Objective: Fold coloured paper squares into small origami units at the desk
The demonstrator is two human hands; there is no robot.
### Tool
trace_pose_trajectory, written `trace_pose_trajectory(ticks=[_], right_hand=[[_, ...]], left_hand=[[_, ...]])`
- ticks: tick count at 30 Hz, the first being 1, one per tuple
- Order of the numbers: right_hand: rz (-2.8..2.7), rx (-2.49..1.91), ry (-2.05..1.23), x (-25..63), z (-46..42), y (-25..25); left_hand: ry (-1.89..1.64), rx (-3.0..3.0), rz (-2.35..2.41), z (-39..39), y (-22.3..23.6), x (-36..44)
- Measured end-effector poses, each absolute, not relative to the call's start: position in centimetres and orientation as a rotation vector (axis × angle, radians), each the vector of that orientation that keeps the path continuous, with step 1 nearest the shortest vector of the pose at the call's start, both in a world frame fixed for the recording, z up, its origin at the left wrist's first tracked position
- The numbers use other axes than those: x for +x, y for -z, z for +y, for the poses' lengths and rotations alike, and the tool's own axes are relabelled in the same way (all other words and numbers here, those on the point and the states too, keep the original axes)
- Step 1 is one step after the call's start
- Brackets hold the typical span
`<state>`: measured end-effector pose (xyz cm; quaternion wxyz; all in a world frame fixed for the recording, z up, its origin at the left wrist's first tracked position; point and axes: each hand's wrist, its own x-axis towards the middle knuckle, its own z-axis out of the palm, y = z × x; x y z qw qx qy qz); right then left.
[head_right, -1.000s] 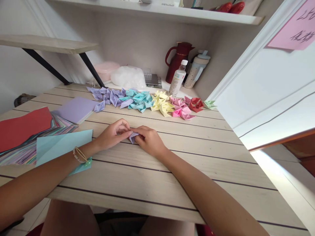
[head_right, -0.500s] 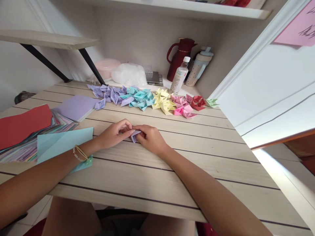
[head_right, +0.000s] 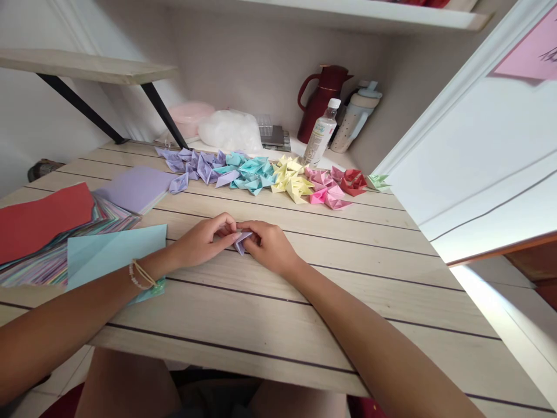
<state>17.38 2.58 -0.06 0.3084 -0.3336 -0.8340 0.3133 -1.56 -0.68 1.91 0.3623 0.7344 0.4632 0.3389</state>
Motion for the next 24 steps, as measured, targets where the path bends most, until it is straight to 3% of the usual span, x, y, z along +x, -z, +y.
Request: trace_pose_trajectory(ticks=[24], right_hand=[[-2.314, -0.799, -0.753, 17.54, 2.62, -0.45]], left_hand=[[-0.579, 2.351, 1.309, -1.52, -2.15, -1.65]])
